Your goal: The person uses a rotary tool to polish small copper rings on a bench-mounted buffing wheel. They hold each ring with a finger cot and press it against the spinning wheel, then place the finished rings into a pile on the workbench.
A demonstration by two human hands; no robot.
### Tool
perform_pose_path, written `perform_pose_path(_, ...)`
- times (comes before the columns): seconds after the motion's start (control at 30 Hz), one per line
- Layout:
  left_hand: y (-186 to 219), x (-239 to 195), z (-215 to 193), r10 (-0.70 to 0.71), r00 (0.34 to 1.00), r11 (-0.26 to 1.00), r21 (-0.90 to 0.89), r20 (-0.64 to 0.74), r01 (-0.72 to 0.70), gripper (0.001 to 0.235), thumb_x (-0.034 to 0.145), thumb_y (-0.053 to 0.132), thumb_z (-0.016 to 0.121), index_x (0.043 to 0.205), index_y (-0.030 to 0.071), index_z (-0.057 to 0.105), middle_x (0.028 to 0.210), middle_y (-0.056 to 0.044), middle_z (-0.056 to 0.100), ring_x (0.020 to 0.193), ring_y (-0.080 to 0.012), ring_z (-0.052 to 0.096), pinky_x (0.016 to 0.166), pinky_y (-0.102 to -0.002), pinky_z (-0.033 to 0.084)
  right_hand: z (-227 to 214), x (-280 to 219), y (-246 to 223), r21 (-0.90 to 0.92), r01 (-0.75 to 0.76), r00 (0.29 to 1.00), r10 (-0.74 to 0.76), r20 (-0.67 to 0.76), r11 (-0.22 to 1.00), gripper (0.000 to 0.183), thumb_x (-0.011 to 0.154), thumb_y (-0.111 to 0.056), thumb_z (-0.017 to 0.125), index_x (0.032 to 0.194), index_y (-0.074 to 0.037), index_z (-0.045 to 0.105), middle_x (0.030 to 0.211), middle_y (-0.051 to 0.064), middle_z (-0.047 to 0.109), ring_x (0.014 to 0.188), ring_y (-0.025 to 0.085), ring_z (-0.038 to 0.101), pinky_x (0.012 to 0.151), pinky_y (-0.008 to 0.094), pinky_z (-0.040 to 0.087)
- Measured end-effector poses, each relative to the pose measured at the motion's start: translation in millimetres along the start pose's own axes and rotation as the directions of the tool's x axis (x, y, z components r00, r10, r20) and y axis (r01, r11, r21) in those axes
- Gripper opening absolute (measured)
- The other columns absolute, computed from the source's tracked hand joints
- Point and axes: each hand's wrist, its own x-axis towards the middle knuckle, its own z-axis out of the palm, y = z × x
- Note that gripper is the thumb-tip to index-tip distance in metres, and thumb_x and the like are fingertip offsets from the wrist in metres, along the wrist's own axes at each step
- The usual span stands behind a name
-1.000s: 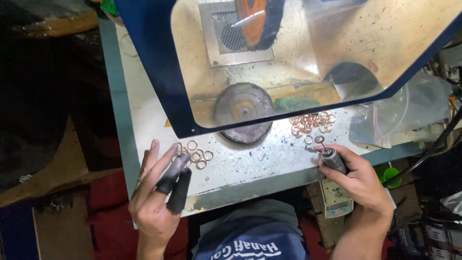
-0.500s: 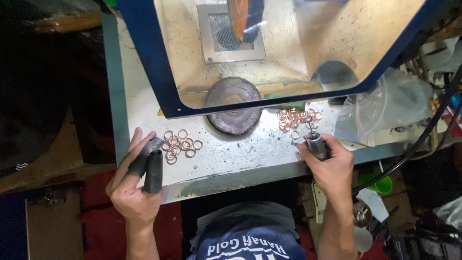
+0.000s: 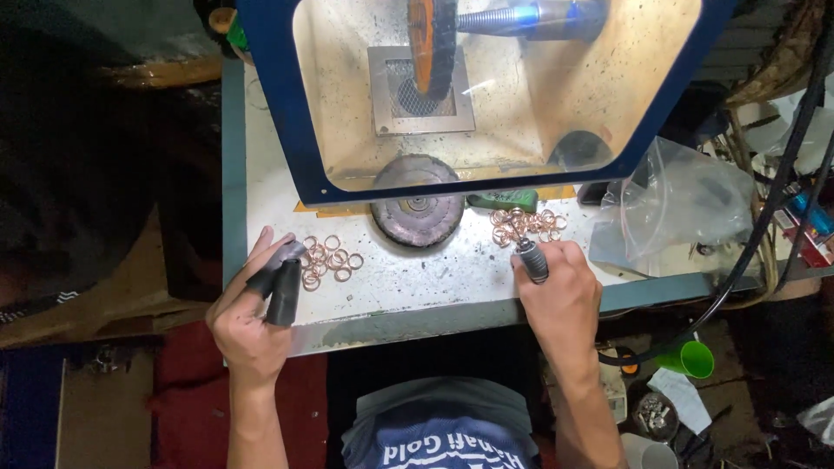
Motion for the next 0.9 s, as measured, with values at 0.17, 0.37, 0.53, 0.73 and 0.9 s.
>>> perform_pose_path(0.17,-2.1,-2.5,4.6,-0.019,0.999,1.000,0.014,-0.049,0.020,0.014,0.099,-0.002,0.067,0.109,-0.008,0.074,0.115,-0.021,0.074,0.120,-0.0409,0.068,0.101,-0.045,0.057,0.9,-1.8,-2.5,0.039,0.005,0.999,-0.003,-0.051,0.999,0.025,0.086,-0.021,0.077,0.104,-0.004,0.076,0.098,0.013,0.067,0.081,0.042,0.070,0.079,0.056,0.056)
perform_pose_path(0.37,-4.1,-14.6,16.0,0.036,0.998,0.998,0.060,-0.046,-0.033,0.013,0.089,-0.001,0.075,0.102,0.002,0.079,0.110,-0.013,0.077,0.119,-0.0439,0.067,0.106,-0.056,0.050,-10.7,-7.0,-20.6,0.205,0.112,0.993,-0.103,-0.055,0.972,0.012,0.081,-0.012,0.077,0.088,-0.003,0.079,0.087,0.011,0.070,0.075,0.042,0.071,0.078,0.054,0.056)
perform_pose_path(0.53,37.1,-12.8,30.2,0.096,0.995,0.986,0.136,0.040,-0.100,0.014,0.084,0.009,0.082,0.097,0.009,0.081,0.108,-0.009,0.078,0.118,-0.0421,0.067,0.107,-0.060,0.046,3.6,-7.7,-47.0,0.339,0.132,0.985,-0.160,0.056,0.932,0.010,0.075,-0.011,0.079,0.084,-0.009,0.081,0.071,0.005,0.072,0.068,0.032,0.073,0.074,0.043,0.058)
perform_pose_path(0.73,48.6,-6.6,53.8,-0.032,0.963,0.979,0.202,0.267,-0.023,0.025,0.093,0.026,0.073,0.109,0.006,0.078,0.127,-0.013,0.072,0.136,-0.0389,0.053,0.118,-0.068,0.020,4.5,24.0,-80.8,0.365,0.186,0.947,-0.265,0.180,0.912,0.018,0.080,-0.024,0.076,0.070,-0.009,0.074,0.053,0.008,0.062,0.054,0.032,0.065,0.063,0.041,0.052)
perform_pose_path(0.9,53.1,5.3,62.5,-0.131,0.910,0.979,0.199,0.395,0.054,0.033,0.098,0.030,0.067,0.111,0.001,0.073,0.136,-0.021,0.065,0.144,-0.0388,0.044,0.120,-0.070,0.007,7.2,43.6,-91.1,0.252,0.091,0.923,-0.176,0.341,0.963,0.022,0.081,-0.028,0.068,0.071,-0.009,0.070,0.053,0.009,0.058,0.058,0.035,0.066,0.065,0.042,0.053)
